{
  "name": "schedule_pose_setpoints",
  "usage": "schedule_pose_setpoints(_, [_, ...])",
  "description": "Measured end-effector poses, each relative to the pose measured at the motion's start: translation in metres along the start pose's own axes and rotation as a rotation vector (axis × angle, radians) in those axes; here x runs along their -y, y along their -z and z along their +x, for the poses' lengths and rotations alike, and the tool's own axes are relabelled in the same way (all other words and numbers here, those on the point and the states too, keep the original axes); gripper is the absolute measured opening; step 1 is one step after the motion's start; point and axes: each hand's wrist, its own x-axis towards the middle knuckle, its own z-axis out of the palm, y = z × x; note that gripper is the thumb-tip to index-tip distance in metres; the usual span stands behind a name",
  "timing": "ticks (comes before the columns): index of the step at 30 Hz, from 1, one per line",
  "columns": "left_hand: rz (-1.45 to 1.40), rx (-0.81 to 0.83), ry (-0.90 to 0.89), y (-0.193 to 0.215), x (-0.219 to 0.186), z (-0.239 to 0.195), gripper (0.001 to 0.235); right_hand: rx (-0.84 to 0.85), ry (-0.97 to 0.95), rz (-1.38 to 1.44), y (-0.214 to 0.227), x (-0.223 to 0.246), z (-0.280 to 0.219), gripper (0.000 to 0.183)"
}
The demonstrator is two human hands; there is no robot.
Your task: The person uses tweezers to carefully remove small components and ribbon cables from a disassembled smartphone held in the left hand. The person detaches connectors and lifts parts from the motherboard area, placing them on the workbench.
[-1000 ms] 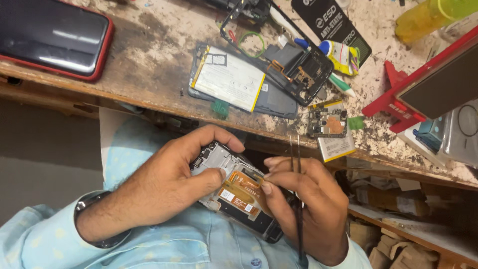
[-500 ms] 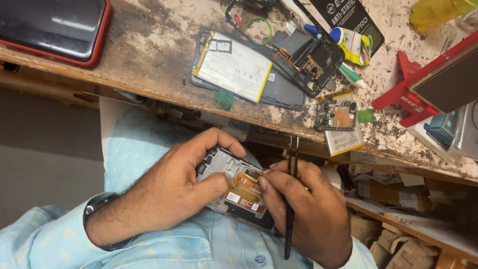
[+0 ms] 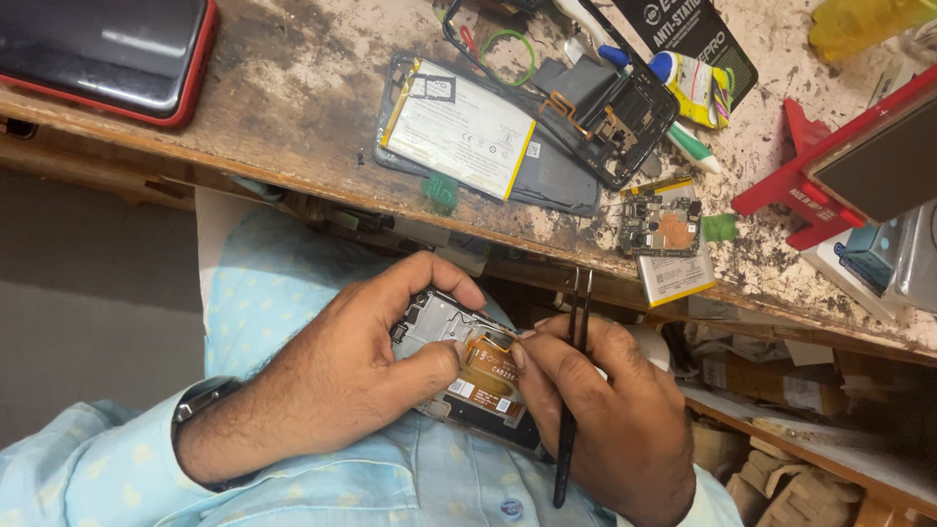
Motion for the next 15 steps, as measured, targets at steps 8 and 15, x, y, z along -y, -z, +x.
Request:
schedule_pose_setpoints(8, [0.031, -0.015, 0.036, -0.0004, 0.0032, 0.0006, 0.037, -0.014, 0.015, -0.032, -0.0020, 0.0004, -0.0013, 0.021])
schedule_pose_setpoints(15, [0.104, -0.058, -0.021, -0.0005, 0.0060, -0.0005, 0.035, -0.032, 0.042, -0.054, -0.0014, 0.0016, -0.0003, 0.021])
